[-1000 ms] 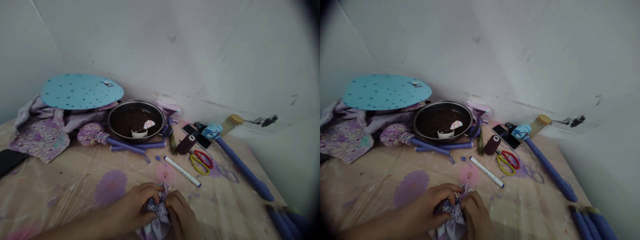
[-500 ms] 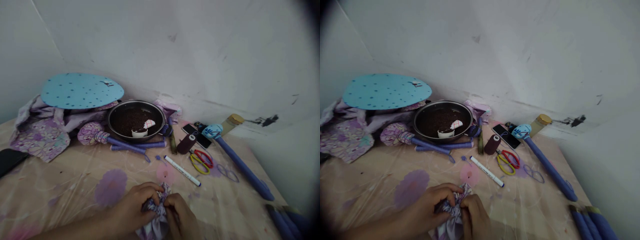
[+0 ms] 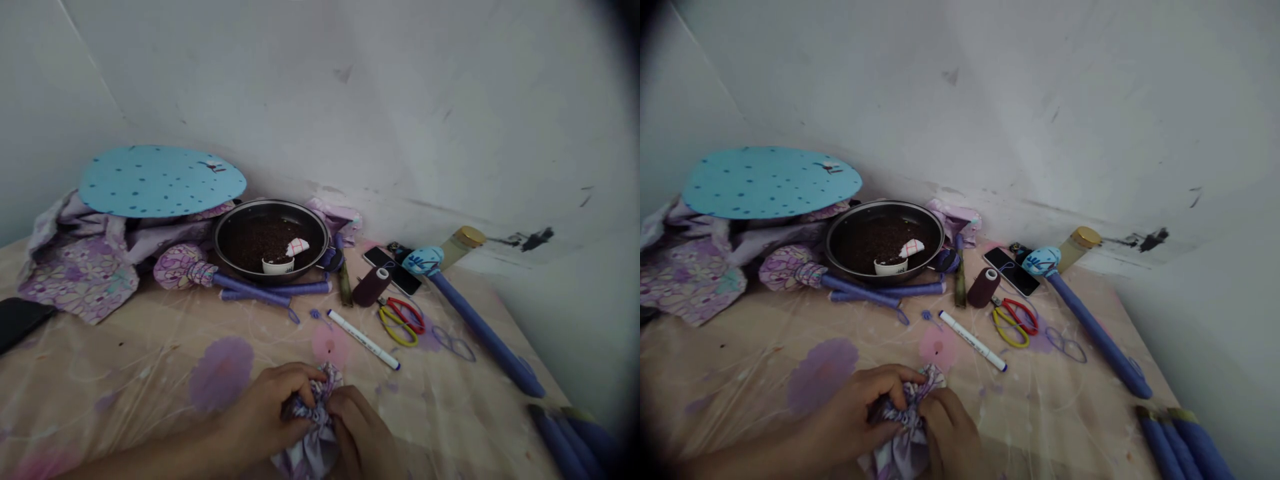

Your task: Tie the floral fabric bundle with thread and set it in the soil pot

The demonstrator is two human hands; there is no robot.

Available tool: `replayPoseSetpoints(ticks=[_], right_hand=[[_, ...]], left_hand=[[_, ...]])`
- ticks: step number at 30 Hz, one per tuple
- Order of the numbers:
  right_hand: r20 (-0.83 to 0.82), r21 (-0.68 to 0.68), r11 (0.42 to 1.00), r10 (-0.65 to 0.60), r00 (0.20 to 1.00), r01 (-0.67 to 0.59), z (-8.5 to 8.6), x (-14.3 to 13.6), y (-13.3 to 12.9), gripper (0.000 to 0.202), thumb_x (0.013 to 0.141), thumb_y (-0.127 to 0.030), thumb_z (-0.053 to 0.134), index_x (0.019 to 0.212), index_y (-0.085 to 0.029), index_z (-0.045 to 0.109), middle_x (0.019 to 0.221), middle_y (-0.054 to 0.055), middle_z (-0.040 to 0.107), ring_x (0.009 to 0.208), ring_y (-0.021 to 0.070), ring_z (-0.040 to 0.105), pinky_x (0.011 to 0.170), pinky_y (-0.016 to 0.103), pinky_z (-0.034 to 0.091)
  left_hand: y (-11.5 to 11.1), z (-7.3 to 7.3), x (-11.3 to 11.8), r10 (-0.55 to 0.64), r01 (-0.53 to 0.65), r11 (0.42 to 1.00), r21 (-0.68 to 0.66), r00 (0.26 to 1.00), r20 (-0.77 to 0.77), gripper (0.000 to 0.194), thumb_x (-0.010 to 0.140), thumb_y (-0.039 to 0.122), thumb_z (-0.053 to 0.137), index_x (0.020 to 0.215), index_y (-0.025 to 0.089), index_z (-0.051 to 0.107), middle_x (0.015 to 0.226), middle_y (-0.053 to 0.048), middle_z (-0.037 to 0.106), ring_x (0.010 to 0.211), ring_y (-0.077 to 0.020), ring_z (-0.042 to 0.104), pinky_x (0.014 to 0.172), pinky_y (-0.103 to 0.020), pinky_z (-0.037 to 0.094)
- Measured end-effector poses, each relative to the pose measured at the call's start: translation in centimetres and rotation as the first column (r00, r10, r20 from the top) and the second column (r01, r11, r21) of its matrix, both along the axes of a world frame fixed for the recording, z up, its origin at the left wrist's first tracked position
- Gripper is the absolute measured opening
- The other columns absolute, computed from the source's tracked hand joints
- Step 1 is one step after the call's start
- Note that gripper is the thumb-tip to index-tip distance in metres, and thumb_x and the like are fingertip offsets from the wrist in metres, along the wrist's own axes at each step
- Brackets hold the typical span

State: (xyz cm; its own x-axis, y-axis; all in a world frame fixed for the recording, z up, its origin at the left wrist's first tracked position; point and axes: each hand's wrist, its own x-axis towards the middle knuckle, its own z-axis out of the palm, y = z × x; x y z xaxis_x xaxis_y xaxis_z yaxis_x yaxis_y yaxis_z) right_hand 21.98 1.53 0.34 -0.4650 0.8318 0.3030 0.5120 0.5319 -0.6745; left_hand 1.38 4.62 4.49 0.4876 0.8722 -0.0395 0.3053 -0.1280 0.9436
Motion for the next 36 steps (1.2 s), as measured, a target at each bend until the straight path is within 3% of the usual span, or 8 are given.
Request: replayPoseSetpoints(ticks=[14, 25, 36], right_hand=[[-0.086, -0.045, 0.995, -0.091, 0.992, 0.087, 0.1, -0.5, -0.4, 0.026, 0.086, -0.002, 0.04, 0.093, -0.026, 0.047, 0.084, -0.002, 0.056, 0.074, 0.0118, 0.06, 0.07, 0.017, 0.047], [-0.058, -0.032, 0.998, -0.055, 0.997, 0.054, 0.5, -0.2, 0.2, 0.025, 0.086, -0.001, 0.039, 0.091, -0.025, 0.047, 0.082, -0.001, 0.057, 0.072, 0.0127, 0.059, 0.067, 0.018, 0.048], [-0.125, -0.082, 0.971, -0.233, 0.964, 0.224, 0.3, -1.3, -1.1, 0.021, 0.084, -0.007, 0.044, 0.09, -0.025, 0.053, 0.076, -0.003, 0.061, 0.063, 0.0126, 0.061, 0.062, 0.018, 0.049]], left_hand=[[0.1, -0.7, 0.2, 0.088, -0.085, 0.995, -0.047, 0.993, 0.082, 0.023, 0.06, 0.002, 0.071, 0.066, 0.019, 0.058, 0.108, -0.005, 0.074, 0.1, -0.0214, 0.069, 0.084, -0.025, 0.048], [0.2, -0.8, -0.1, 0.045, -0.04, 0.999, -0.036, 0.99, 0.132, 0.016, 0.066, 0.01, 0.07, 0.066, 0.019, 0.058, 0.114, -0.008, 0.072, 0.104, -0.0228, 0.067, 0.087, -0.029, 0.048], [-0.1, -1.3, 0.5, 0.14, -0.117, 0.986, -0.115, 0.967, 0.213, 0.023, 0.063, 0.009, 0.074, 0.062, 0.019, 0.053, 0.109, -0.01, 0.074, 0.1, -0.0242, 0.069, 0.085, -0.03, 0.049]])
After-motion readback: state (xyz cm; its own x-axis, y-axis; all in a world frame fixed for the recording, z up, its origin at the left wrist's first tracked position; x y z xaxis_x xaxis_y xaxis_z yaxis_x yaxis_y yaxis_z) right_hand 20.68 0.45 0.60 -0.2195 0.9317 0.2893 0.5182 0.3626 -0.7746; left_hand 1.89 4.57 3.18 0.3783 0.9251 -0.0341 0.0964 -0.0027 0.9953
